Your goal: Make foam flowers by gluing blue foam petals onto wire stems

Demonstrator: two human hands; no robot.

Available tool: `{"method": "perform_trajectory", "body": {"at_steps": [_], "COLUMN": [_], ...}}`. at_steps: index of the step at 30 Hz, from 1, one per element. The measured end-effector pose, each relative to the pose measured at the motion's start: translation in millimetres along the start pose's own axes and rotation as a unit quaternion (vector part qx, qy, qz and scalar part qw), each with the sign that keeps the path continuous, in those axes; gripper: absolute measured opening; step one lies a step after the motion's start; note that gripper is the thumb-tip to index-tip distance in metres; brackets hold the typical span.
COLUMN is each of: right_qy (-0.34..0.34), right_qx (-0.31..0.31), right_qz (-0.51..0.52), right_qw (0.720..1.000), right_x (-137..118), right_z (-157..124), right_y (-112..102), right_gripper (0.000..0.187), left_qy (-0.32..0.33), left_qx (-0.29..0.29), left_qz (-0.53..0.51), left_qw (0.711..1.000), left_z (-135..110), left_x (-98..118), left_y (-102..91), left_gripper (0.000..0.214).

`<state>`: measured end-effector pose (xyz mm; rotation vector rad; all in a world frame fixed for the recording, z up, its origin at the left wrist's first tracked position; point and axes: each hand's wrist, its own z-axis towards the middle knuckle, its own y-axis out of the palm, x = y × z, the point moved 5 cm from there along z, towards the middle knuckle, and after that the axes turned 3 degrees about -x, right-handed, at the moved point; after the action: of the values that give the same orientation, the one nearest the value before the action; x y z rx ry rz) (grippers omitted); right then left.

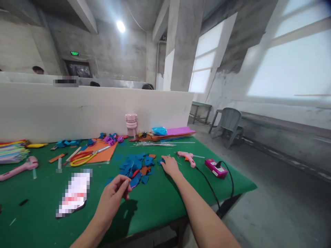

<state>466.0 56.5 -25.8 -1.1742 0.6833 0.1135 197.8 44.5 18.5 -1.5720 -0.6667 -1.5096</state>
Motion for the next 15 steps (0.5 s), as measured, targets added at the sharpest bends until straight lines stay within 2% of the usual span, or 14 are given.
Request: {"method": "perform_trajectory", "body": {"at_steps": [2, 5, 7, 9, 11, 13, 15], "right_qy": [0.01, 0.01, -0.012, -0.044, -0.034, 0.036, 0.113], "right_qx": [-0.005, -0.031, -0.072, -0.115, -0.106, -0.037, 0.024], "right_qz": [-0.03, -0.052, -0.047, -0.034, -0.032, -0.052, -0.081], "right_qw": [0.999, 0.998, 0.996, 0.992, 0.993, 0.997, 0.99], "right_x": [4.7, -1.8, -11.1, -18.5, -14.5, 5.5, 34.5], "right_z": [1.7, 2.7, 2.5, 1.3, 0.3, -1.9, -8.5], "right_y": [6.7, 15.5, 20.3, 19.5, 5.4, -22.6, -52.4], "right_gripper": [0.025, 0.018, 0.013, 0.019, 0.032, 0.04, 0.042], "left_qy": [0.01, 0.016, 0.016, 0.015, 0.01, 0.006, 0.008], "left_qx": [-0.019, -0.042, -0.059, -0.074, -0.081, -0.079, -0.071], "left_qz": [0.029, 0.065, 0.075, 0.08, 0.088, 0.096, 0.099], "left_qw": [0.999, 0.997, 0.995, 0.994, 0.993, 0.992, 0.993], "left_z": [0.9, 2.1, 1.8, 0.5, -1.5, -3.6, -5.2], "left_x": [-1.4, -0.4, 0.0, -0.2, -1.1, -2.4, -3.2], "left_y": [0.6, 5.7, 11.1, 16.2, 19.1, 19.3, 17.2], "left_gripper": [0.024, 0.024, 0.025, 0.027, 0.028, 0.029, 0.03]}}
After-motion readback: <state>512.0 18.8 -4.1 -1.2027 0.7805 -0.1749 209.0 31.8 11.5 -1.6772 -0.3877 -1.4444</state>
